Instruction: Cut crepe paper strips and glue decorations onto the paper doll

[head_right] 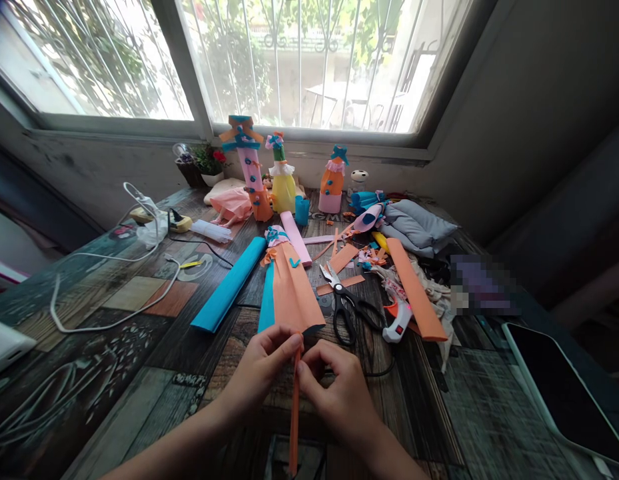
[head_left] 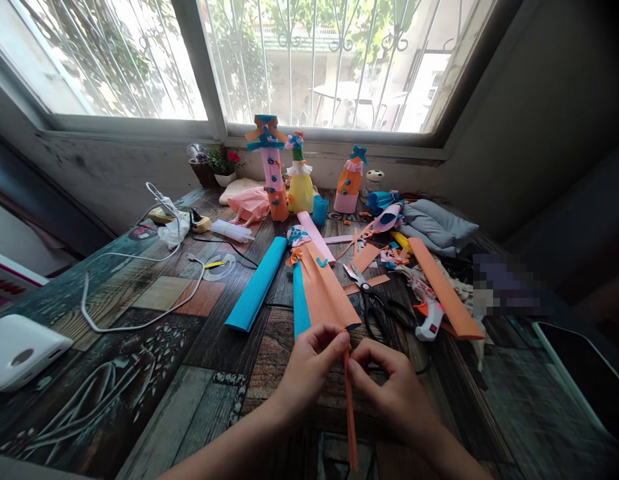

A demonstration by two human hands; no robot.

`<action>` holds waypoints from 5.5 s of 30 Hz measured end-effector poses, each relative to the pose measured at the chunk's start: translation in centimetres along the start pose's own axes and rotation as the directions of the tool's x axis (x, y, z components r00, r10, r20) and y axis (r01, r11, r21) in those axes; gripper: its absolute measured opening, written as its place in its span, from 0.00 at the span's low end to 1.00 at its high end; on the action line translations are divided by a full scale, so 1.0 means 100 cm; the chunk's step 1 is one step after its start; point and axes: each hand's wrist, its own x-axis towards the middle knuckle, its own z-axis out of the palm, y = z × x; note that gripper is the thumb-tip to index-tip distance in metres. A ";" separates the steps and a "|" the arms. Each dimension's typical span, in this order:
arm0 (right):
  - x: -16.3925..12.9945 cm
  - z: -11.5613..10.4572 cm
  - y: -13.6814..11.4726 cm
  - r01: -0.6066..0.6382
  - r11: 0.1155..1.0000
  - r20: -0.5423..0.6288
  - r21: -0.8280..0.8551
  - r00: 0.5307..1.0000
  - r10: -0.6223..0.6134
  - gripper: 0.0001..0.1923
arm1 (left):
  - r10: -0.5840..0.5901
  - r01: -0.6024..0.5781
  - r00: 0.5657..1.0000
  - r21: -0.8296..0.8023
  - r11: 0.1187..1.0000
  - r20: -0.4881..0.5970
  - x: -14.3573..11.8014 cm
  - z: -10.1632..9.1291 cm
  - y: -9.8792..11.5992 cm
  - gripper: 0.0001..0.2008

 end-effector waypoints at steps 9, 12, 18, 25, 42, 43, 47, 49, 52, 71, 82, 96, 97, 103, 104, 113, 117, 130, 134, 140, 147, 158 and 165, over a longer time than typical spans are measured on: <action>-0.003 0.005 -0.001 -0.008 1.000 0.039 -0.021 0.999 0.009 0.12 | 0.012 -0.011 0.998 0.020 1.000 -0.065 -0.002 0.000 0.004 0.14; -0.002 0.005 -0.001 -0.005 1.000 0.049 -0.014 0.999 0.006 0.12 | 0.019 -0.017 0.998 0.032 0.999 -0.067 -0.002 0.000 0.004 0.14; -0.002 0.004 0.002 -0.046 0.999 0.070 0.029 0.997 0.044 0.13 | 0.032 -0.031 0.997 0.017 0.999 -0.074 -0.002 0.000 0.002 0.13; -0.001 0.005 0.002 -0.105 0.988 0.107 0.115 0.990 0.093 0.13 | 0.034 -0.035 0.995 -0.008 0.999 -0.091 -0.001 0.000 0.002 0.13; -0.005 0.011 0.005 -0.116 0.974 -0.018 0.193 0.992 0.121 0.07 | 0.000 -0.012 0.997 -0.139 0.990 -0.083 0.001 -0.002 -0.005 0.13; -0.005 0.011 0.005 -0.122 0.973 -0.017 0.196 0.992 0.128 0.07 | 0.000 -0.011 0.996 -0.136 0.991 -0.084 0.001 -0.002 -0.005 0.12; -0.005 0.010 0.002 -0.149 0.965 -0.015 0.214 0.988 0.156 0.08 | -0.003 -0.008 0.996 -0.131 0.991 -0.085 0.001 -0.001 -0.004 0.12; -0.004 0.009 0.001 -0.158 0.961 -0.014 0.225 0.986 0.166 0.08 | -0.001 -0.010 0.996 -0.126 0.992 -0.087 0.000 -0.001 -0.003 0.12; -0.004 0.010 0.001 -0.173 0.954 -0.011 0.246 0.983 0.181 0.09 | 0.001 -0.012 0.995 -0.115 0.993 -0.096 0.000 0.000 -0.002 0.13; 0.001 0.006 0.000 -0.219 0.892 0.023 0.395 0.973 0.228 0.12 | 0.114 -0.125 0.979 -0.056 0.991 -0.170 0.001 0.005 -0.005 0.12; 0.024 -0.003 -0.019 -0.050 0.955 -0.145 0.291 0.985 0.096 0.15 | 0.408 -0.345 0.906 0.359 0.867 -0.114 0.025 0.021 0.027 0.07; 0.065 -0.026 -0.068 0.089 0.962 -0.206 0.257 0.978 -0.035 0.10 | 0.729 -0.643 0.668 0.377 0.666 -0.148 0.057 0.035 0.089 0.05; 0.065 -0.026 -0.069 0.083 0.965 -0.198 0.249 0.980 -0.033 0.09 | 0.732 -0.643 0.665 0.386 0.661 -0.147 0.058 0.034 0.090 0.05; 0.071 -0.024 -0.065 0.067 0.977 -0.191 0.204 0.981 -0.028 0.10 | 0.731 -0.641 0.676 0.416 0.645 -0.092 0.064 0.029 0.095 0.03; 0.073 -0.024 -0.064 0.068 0.979 -0.197 0.190 0.980 -0.030 0.11 | 0.727 -0.640 0.681 0.412 0.649 -0.088 0.066 0.028 0.096 0.03; 0.079 -0.020 -0.056 0.035 0.996 -0.140 0.081 0.990 -0.023 0.08 | 0.682 -0.607 0.719 0.358 0.709 -0.133 0.081 0.016 0.099 0.04; 0.077 -0.019 -0.054 -0.009 0.968 -0.097 0.251 0.995 0.035 0.11 | 0.651 -0.599 0.746 0.288 0.747 -0.139 0.082 0.016 0.101 0.04; 0.077 -0.023 -0.054 -0.031 0.905 -0.088 0.425 0.993 0.076 0.10 | 0.608 -0.582 0.792 0.237 0.778 -0.053 0.077 0.025 0.096 0.03; 0.078 -0.022 -0.053 -0.029 0.910 -0.092 0.414 0.993 0.073 0.12 | 0.601 -0.575 0.798 0.237 0.783 -0.050 0.078 0.025 0.094 0.04; 0.078 -0.016 -0.049 0.039 0.935 -0.120 0.354 0.993 0.004 0.09 | 0.590 -0.556 0.805 0.265 0.788 -0.065 0.078 0.024 0.092 0.05; 0.076 -0.009 -0.045 0.071 0.910 -0.185 0.408 0.983 0.006 0.05 | 0.595 -0.550 0.801 0.310 0.775 -0.065 0.079 0.024 0.090 0.05; 0.073 -0.004 -0.045 0.077 0.898 -0.183 0.432 0.983 0.003 0.05 | 0.616 -0.567 0.782 0.308 0.764 -0.090 0.082 0.022 0.090 0.05; 0.071 -0.001 -0.041 0.071 0.893 -0.228 0.444 0.973 0.037 0.06 | 0.575 -0.533 0.815 0.288 0.795 -0.079 0.082 0.024 0.089 0.06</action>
